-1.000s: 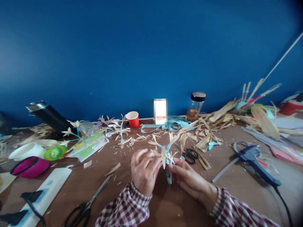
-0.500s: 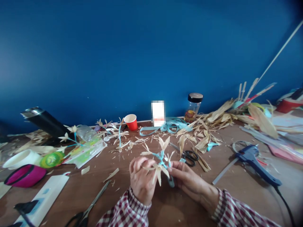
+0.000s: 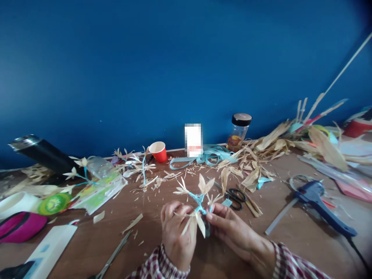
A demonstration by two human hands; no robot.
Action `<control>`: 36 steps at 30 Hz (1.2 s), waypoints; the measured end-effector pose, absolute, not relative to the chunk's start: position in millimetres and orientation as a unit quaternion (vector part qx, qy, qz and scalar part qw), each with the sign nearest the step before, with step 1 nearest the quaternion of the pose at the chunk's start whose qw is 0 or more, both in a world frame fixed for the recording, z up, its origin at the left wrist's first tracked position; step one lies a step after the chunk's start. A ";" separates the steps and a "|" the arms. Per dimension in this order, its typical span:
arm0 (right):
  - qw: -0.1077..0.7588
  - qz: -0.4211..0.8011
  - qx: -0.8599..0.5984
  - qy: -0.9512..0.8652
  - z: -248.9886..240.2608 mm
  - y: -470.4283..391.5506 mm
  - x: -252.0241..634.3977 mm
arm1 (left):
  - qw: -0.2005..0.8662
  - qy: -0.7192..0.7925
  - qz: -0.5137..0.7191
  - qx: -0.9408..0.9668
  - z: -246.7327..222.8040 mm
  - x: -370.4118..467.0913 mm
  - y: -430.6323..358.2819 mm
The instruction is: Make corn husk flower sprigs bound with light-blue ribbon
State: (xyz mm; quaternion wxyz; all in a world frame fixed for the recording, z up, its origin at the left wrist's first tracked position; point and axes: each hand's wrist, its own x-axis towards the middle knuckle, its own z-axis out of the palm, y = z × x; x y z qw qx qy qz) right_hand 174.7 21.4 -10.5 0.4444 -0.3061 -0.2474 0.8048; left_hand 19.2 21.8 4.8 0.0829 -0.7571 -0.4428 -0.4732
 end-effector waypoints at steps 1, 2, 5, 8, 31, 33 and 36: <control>0.441 0.807 -0.309 -0.243 -10.2 21.9 174.9 | 0.080 -0.447 -0.473 -0.755 3.6 20.2 21.7; 0.438 0.809 -0.311 -0.239 -10.1 22.4 175.0 | 0.078 -0.451 -0.472 -0.753 2.4 21.1 21.5; 0.434 0.814 -0.311 -0.227 -10.4 23.4 175.2 | 0.061 -0.465 -0.462 -0.753 -0.9 23.1 19.6; 0.436 0.814 -0.311 -0.226 -11.2 23.8 175.2 | 0.038 -0.475 -0.455 -0.753 -2.7 24.5 17.2; 0.417 0.810 -0.321 -0.260 -8.6 23.0 174.8 | -0.027 -0.457 -0.511 -0.728 8.9 10.1 24.0; 0.416 0.806 -0.328 -0.263 -9.2 23.3 175.2 | -0.039 -0.449 -0.517 -0.727 7.0 9.6 24.5; 0.414 0.803 -0.335 -0.268 -8.4 23.3 175.0 | -0.087 -0.453 -0.528 -0.712 4.7 9.8 24.6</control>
